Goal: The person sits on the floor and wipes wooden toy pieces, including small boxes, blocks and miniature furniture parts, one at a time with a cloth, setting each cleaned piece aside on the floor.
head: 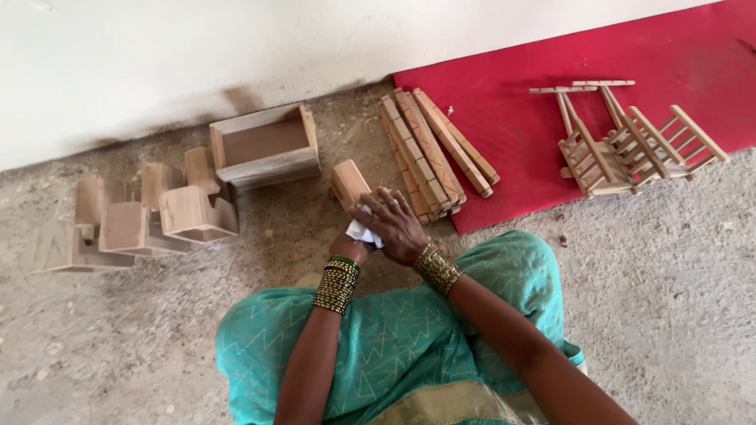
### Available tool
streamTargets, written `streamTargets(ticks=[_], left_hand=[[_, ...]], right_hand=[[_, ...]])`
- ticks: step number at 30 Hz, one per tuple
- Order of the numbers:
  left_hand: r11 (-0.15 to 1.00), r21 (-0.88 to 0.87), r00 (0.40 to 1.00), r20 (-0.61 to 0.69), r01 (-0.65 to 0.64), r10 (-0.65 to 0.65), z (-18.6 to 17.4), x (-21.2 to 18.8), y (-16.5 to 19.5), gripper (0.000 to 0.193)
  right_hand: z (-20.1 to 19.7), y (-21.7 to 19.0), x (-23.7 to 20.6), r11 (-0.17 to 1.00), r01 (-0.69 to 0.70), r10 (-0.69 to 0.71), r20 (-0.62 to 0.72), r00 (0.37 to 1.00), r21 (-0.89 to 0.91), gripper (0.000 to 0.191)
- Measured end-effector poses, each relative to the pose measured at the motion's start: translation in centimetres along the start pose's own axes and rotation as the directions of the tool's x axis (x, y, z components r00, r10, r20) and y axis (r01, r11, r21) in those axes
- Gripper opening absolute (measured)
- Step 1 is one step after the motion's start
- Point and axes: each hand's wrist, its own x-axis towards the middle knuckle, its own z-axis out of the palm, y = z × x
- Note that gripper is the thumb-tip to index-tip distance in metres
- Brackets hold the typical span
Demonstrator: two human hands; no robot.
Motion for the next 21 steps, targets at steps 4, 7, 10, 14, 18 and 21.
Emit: streamTargets(ticks=[4, 7, 10, 14, 18, 21], left_hand=[[0.997, 0.03, 0.996, 0.063, 0.067, -0.068, -1.0, -0.5, 1.5, 0.092], [0.999, 0.04, 0.988, -0.152, -0.018, 0.024, -2.4, -2.0, 3.6, 0.116], [0.945, 0.305, 0.91, -0.349, -0.118, 0.226, -2.7, -2.6, 4.9, 0.113], [0.877, 0.467, 0.853, -0.405, -0.116, 0.329, -2.0, -1.9, 5.2, 0.098], [0.877, 0.478, 0.933, -0.297, -0.039, 0.203, -1.9, -1.4, 5.5, 0.103], [0.896, 0.439, 0.942, -0.271, -0.062, 0.198, -2.4, -1.4, 6.2, 0.11]], right_hand=[[0.6, 1.5, 3.1, 0.801, -0.551, 0.492, 0.267, 0.829, 0.235, 0.071], [2.1, 2.3, 4.9, 0.745, -0.654, 0.587, 0.335, 0.737, 0.133, 0.048], [3.0, 3.3, 4.8, 0.631, -0.653, 0.575, 0.312, 0.756, 0.418, 0.036], [3.2, 3.7, 2.9, 0.322, -0.315, 0.609, 0.059, 0.791, 0.893, 0.029], [3.4, 2.8, 0.0, -0.211, -0.511, 0.661, 0.506, 0.553, 0.834, 0.039], [4.3, 1.7, -1.6, 0.33, -0.806, 0.612, 0.539, 0.58, 0.492, 0.033]])
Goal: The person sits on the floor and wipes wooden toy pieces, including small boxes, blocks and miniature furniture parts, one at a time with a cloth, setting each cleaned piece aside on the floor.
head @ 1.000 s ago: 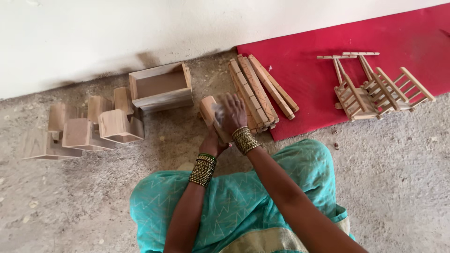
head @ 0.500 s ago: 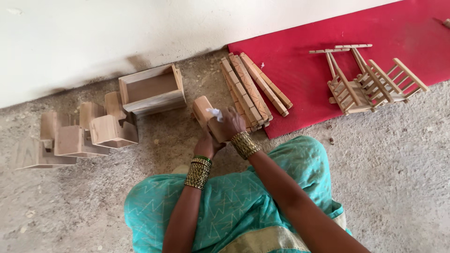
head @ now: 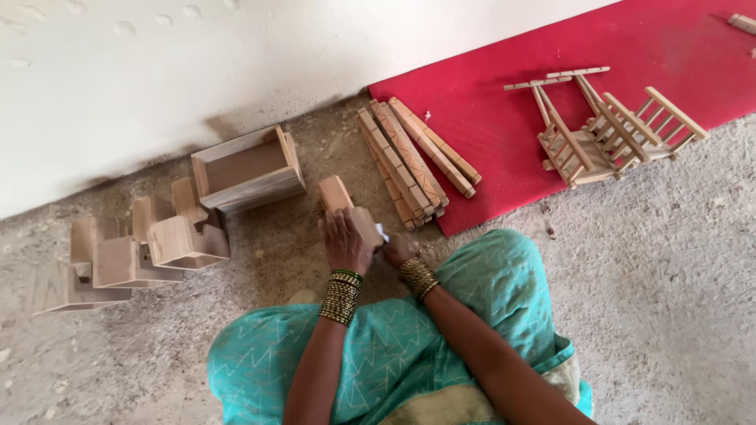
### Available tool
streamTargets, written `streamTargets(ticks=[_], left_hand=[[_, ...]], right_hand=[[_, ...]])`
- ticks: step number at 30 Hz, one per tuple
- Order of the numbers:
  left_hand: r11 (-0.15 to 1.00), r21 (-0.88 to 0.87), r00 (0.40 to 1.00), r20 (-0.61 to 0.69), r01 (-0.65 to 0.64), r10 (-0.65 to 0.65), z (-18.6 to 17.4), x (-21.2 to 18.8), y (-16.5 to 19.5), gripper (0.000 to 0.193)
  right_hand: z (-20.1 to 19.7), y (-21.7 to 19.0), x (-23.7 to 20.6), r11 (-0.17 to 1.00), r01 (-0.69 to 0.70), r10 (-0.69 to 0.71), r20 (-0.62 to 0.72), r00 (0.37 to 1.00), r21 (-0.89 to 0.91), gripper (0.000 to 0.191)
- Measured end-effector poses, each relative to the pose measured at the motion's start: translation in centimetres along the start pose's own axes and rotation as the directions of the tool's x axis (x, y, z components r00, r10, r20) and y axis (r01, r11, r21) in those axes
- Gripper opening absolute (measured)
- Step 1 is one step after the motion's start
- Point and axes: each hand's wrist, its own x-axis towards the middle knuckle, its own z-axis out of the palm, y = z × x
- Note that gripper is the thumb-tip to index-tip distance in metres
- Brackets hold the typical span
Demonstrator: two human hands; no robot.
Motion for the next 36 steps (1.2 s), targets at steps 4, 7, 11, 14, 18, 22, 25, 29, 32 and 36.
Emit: streamTargets(ticks=[4, 7, 11, 14, 18, 22, 25, 29, 32, 36], left_hand=[[0.997, -0.031, 0.995, -0.067, -0.072, 0.07, -0.6, -0.2, -0.5, 0.104], [0.956, -0.266, 0.978, -0.197, -0.12, 0.067, 0.2, -0.5, -1.8, 0.102], [0.953, -0.232, 0.883, -0.465, -0.194, 0.067, 2.7, -0.9, -2.3, 0.08], [0.878, -0.445, 0.93, -0.367, -0.177, 0.002, 3.9, -0.7, -2.3, 0.081], [0.805, -0.537, 0.914, -0.406, -0.254, 0.017, 3.8, -0.9, -2.1, 0.092], [0.784, -0.583, 0.935, -0.355, -0.213, -0.009, 3.4, -1.5, -2.0, 0.097], [0.813, -0.552, 0.938, -0.346, -0.185, -0.021, 3.9, -1.4, -2.4, 0.098], [0.797, -0.585, 0.926, -0.366, -0.15, -0.095, 4.7, -1.0, -3.6, 0.104], [0.763, -0.636, 0.942, -0.313, -0.115, -0.118, 4.2, -1.0, -4.1, 0.099], [0.725, -0.686, 0.951, -0.263, -0.066, -0.162, 2.7, -0.9, -3.9, 0.101]], right_hand=[[1.1, 0.8, -0.5, 0.847, 0.215, -0.21, -0.065, 0.976, 0.486, 0.04], [0.8, 0.3, -0.5, 0.767, 0.465, -0.415, -0.211, 0.885, 0.441, 0.041], [-0.5, -2.4, -1.9, 0.647, 0.739, -0.76, -0.239, 0.604, -0.19, 0.05], [-1.5, -3.6, -2.7, 0.571, 0.751, -0.815, -0.118, 0.567, -0.331, 0.058], [-2.5, -1.8, -1.7, 0.619, 0.754, -0.786, -0.17, 0.595, -0.221, 0.047], [-3.2, 1.1, 0.8, 0.841, 0.517, -0.54, -0.319, 0.779, -0.163, 0.037], [-3.0, 0.8, 0.9, 0.877, 0.413, -0.478, -0.368, 0.797, -0.245, 0.039], [-1.0, -1.5, -1.2, 0.515, 0.756, -0.855, -0.3, 0.422, -0.405, 0.03], [-0.8, -3.5, -3.2, 0.491, 0.646, -0.861, -0.209, 0.464, -0.585, 0.056], [-2.8, -3.1, -2.7, 0.831, 0.491, -0.555, -0.351, 0.754, -0.26, 0.035]])
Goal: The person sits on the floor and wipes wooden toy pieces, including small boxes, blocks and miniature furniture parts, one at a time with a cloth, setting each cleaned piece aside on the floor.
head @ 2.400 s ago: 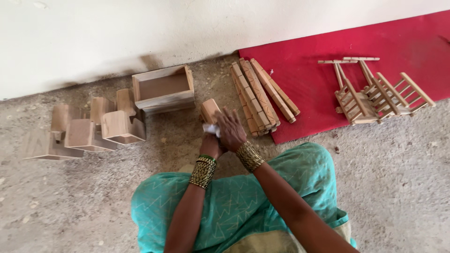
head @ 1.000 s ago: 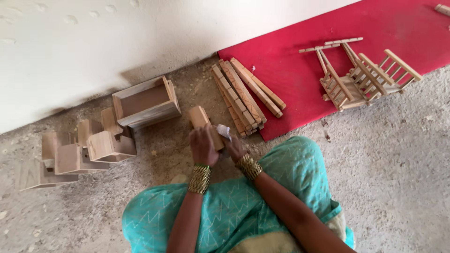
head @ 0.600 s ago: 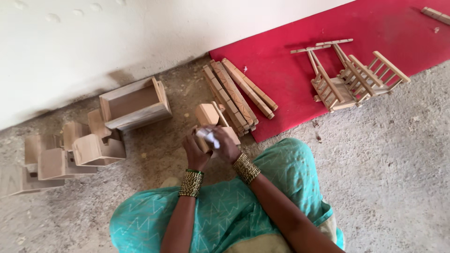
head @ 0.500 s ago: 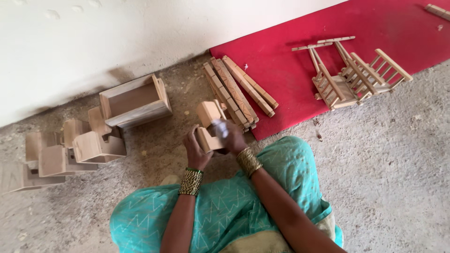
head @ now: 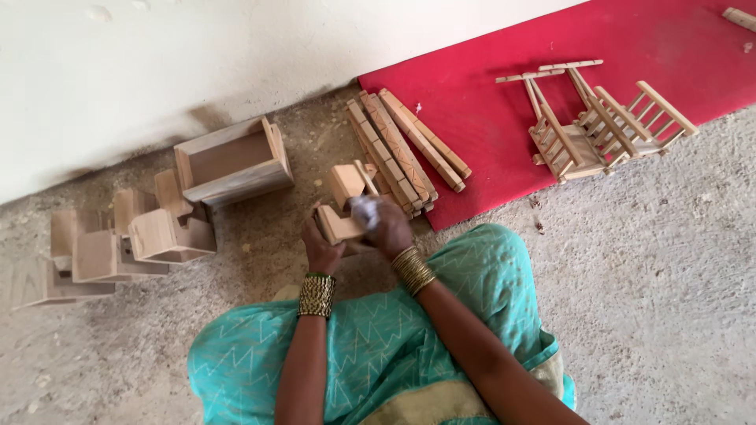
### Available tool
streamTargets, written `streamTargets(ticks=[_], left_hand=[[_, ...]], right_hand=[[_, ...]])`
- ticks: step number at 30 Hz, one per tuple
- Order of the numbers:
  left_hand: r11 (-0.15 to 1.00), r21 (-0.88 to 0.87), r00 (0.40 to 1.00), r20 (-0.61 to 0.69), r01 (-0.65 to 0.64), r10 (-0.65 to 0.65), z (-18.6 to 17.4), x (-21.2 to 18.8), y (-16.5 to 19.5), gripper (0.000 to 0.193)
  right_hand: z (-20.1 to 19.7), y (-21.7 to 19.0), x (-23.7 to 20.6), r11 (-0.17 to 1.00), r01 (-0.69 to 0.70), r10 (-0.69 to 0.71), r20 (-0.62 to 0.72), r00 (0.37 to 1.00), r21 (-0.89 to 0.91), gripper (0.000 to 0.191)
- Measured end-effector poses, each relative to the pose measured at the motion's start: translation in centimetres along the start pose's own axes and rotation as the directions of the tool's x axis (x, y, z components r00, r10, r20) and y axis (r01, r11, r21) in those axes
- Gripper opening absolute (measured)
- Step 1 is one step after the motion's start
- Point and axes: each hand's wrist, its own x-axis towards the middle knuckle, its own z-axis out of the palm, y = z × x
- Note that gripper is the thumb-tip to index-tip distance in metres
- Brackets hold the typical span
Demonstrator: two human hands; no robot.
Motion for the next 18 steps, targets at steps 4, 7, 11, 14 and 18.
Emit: streamTargets(ticks=[4, 7, 11, 14, 18], left_hand=[[0.998, 0.052, 0.993, -0.112, 0.044, -0.038, -0.6, 0.6, 0.5, 0.091], [0.964, -0.057, 0.93, -0.254, 0.261, -0.266, -0.5, 0.9, -0.2, 0.066], [0.896, -0.033, 0.757, -0.522, 0.443, -0.393, -0.5, 1.4, -1.2, 0.074], [0.595, -0.541, 0.543, -0.275, 0.595, -0.793, -0.3, 1.5, -1.2, 0.056], [-0.09, -0.931, 0.422, 0.245, 0.354, -0.873, -0.9, 1.2, -1.3, 0.046]], right_hand=[[0.7, 3.5, 0.2, 0.89, -0.444, 0.456, 0.185, 0.871, -0.104, 0.025], [2.6, 3.8, -0.6, 0.907, -0.39, 0.419, 0.237, 0.877, -0.158, 0.02], [3.8, 3.2, -1.8, 0.967, -0.224, 0.251, 0.294, 0.922, -0.122, 0.02], [3.7, 3.1, -1.9, 0.985, -0.141, 0.167, 0.336, 0.927, -0.102, 0.022], [3.5, 3.3, -1.7, 0.962, -0.25, 0.273, 0.365, 0.89, -0.11, 0.021]])
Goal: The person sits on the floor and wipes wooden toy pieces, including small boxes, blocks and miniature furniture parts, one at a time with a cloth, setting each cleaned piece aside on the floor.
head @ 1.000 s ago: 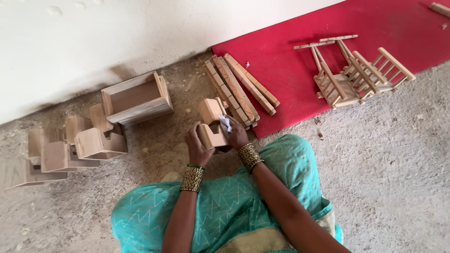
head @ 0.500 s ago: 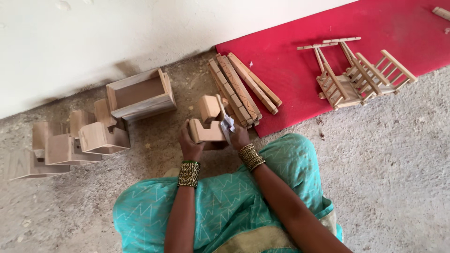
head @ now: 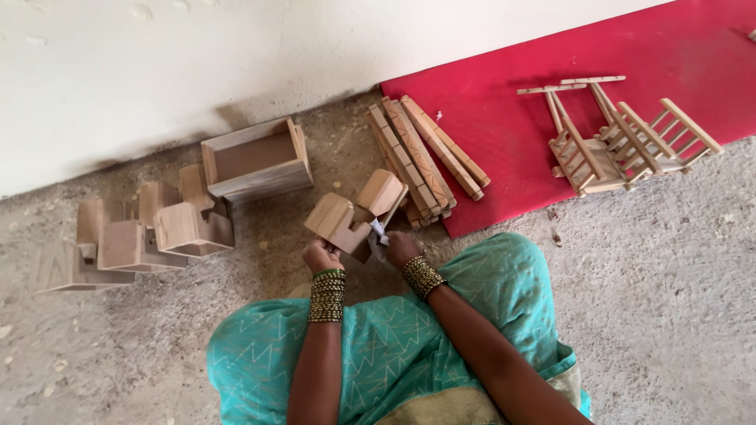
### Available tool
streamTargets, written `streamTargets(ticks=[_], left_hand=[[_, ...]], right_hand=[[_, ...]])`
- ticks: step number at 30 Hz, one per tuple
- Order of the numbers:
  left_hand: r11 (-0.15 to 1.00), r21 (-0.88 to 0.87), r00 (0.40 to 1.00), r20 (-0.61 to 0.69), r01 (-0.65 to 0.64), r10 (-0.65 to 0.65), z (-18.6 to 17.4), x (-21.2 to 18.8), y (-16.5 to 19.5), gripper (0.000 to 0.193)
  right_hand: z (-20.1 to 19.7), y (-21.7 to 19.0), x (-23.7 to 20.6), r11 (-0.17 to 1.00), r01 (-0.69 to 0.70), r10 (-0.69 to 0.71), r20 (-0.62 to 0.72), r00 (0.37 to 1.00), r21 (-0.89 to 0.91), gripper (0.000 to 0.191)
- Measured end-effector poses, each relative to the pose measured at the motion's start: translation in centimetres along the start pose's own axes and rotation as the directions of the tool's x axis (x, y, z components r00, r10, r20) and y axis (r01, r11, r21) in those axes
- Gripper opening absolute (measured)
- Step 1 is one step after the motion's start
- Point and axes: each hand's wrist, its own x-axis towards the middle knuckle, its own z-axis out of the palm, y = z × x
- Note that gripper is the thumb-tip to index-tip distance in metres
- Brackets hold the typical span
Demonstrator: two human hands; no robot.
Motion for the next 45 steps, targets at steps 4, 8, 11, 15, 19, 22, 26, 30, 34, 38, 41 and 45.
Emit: streamTargets(ticks=[4, 8, 11, 15, 19, 22, 26, 30, 34, 38, 41, 45], left_hand=[[0.999, 0.03, 0.999, -0.017, -0.046, 0.047, 0.1, 0.5, 0.3, 0.042], [0.828, 0.393, 0.916, 0.15, -0.4, 0.371, 0.9, 1.2, -0.5, 0.039], [0.814, 0.294, 0.855, 0.316, -0.5, 0.411, 1.0, 1.0, -0.4, 0.036], [0.786, 0.189, 0.726, 0.551, -0.589, 0.412, 0.8, 0.0, 1.5, 0.052], [0.598, 0.244, 0.617, 0.55, -0.763, 0.563, 1.3, -1.2, 1.1, 0.045], [0.391, 0.636, 0.7, 0.349, -0.665, 0.623, 1.2, -2.0, -1.1, 0.039], [0.002, 0.556, 0.331, 0.491, -0.831, 0.806, 0.4, -2.6, -3.4, 0.044], [-0.046, 0.506, 0.289, 0.562, -0.862, 0.775, 0.0, -3.1, -3.1, 0.033], [0.047, 0.573, 0.414, 0.529, -0.818, 0.741, 0.6, -4.4, -2.4, 0.041], [-0.07, 0.541, 0.318, 0.588, -0.838, 0.743, 1.3, -5.2, -2.3, 0.045], [-0.106, 0.623, 0.35, 0.562, -0.775, 0.75, 1.2, -4.9, -2.4, 0.049], [0.055, 0.738, 0.524, 0.422, -0.672, 0.74, 0.6, -4.1, -2.2, 0.051]], right_hand=[[-0.2, 0.3, 0.1, 0.988, -0.138, 0.137, -0.018, 0.99, -0.075, 0.028], [-1.1, 1.3, 0.5, 0.931, -0.363, 0.365, -0.055, 0.929, 0.039, 0.062], [-1.8, 2.3, 0.8, 0.974, -0.201, 0.213, -0.126, 0.969, 0.099, 0.066], [-2.2, 3.3, 0.7, 0.838, 0.008, 0.158, -0.257, 0.953, 0.546, 0.046], [-2.6, 2.9, 1.3, 0.621, 0.164, 0.142, -0.315, 0.938, 0.767, 0.04], [-1.9, 0.7, 2.0, 0.638, 0.391, -0.039, -0.479, 0.877, 0.664, 0.039], [0.7, -3.7, 1.9, 0.776, 0.619, -0.515, -0.442, 0.734, 0.123, 0.041], [1.5, -6.1, 3.4, 0.784, 0.555, -0.62, -0.294, 0.728, -0.278, 0.045], [-1.2, -3.7, 6.6, 0.918, 0.333, -0.391, -0.364, 0.845, -0.214, 0.049], [-2.6, 0.6, 5.0, 0.965, 0.21, -0.256, -0.391, 0.884, -0.157, 0.054], [-2.5, 1.3, 3.9, 0.969, 0.209, -0.246, -0.438, 0.865, -0.131, 0.058], [-2.1, -0.4, 2.7, 0.947, 0.275, -0.321, -0.466, 0.824, -0.166, 0.064]])
